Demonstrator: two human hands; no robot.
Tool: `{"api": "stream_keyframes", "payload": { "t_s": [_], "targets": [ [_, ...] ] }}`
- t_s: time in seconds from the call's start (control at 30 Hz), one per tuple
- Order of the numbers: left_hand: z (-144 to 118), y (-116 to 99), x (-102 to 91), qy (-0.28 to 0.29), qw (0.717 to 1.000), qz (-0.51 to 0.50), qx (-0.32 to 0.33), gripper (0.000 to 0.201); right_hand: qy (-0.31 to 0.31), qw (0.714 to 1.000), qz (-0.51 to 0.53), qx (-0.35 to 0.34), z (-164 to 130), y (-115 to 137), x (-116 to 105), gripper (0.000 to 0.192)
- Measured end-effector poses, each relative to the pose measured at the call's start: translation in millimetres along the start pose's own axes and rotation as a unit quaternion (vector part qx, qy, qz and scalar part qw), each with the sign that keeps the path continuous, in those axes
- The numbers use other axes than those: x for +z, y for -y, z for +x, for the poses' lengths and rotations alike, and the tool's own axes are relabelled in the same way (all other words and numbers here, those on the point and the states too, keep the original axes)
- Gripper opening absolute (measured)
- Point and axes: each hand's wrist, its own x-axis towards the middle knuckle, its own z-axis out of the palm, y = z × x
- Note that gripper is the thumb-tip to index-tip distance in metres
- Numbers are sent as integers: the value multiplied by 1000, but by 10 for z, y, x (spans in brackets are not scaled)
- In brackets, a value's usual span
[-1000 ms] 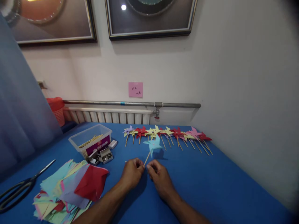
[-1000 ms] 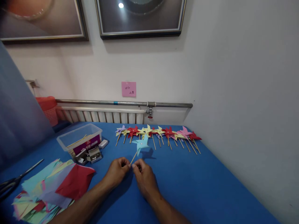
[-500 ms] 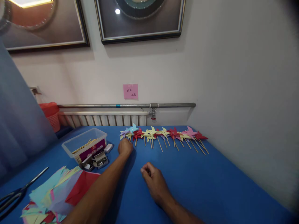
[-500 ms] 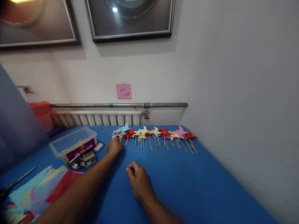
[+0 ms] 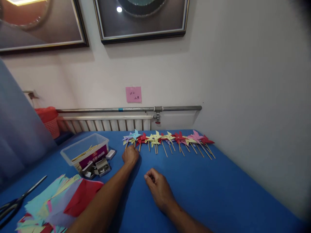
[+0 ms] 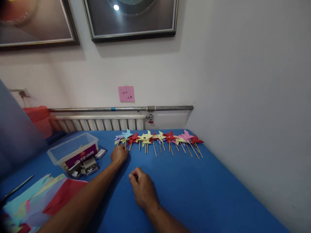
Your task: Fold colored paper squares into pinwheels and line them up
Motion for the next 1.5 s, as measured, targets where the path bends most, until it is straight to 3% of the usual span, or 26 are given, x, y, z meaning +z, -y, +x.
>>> {"api": "stream_keyframes", "payload": {
  "t_s": [0.23, 0.37, 0.67, 0.87, 1.03, 1.2, 1.3, 1.4, 1.5],
  "targets": [
    [-794, 157, -126, 93, 983, 46, 151, 19, -15, 1000, -10, -21, 16, -25, -2, 25],
    [-1175, 237, -155, 114, 958, 103, 243, 30, -14, 999, -21, -23, 12, -26, -5, 29],
    [-1155, 326, -229, 116, 945, 132, 275, 33, -11, 1000, 3, -5, -11, -2, 6, 28],
    [-1091, 371, -303, 97, 948, 155, 259, 29, 2, 1000, -9, 2, 20, -57, 12, 30],
    [-1079, 467, -604, 72, 957, 170, 225, 30, 10, 999, -32, 3, 20, -24, -2, 30],
    [-1287, 1021, -1010, -75, 980, 162, 84, 24, 13, 999, -39, 11, 9, 10, -2, 31],
    [-1441, 1390, -1160, -148, 965, 217, -1, 26, 12, 999, -47, 8, 16, 18, 3, 31],
    [-1505, 1582, -1199, -130, 958, 257, -15, 29, 11, 999, -48, 7, 18, 27, 3, 31],
    [-1489, 1617, -1162, -93, 965, 244, -21, 28, 9, 999, -46, 11, 12, 37, 2, 31]
  ]
}}
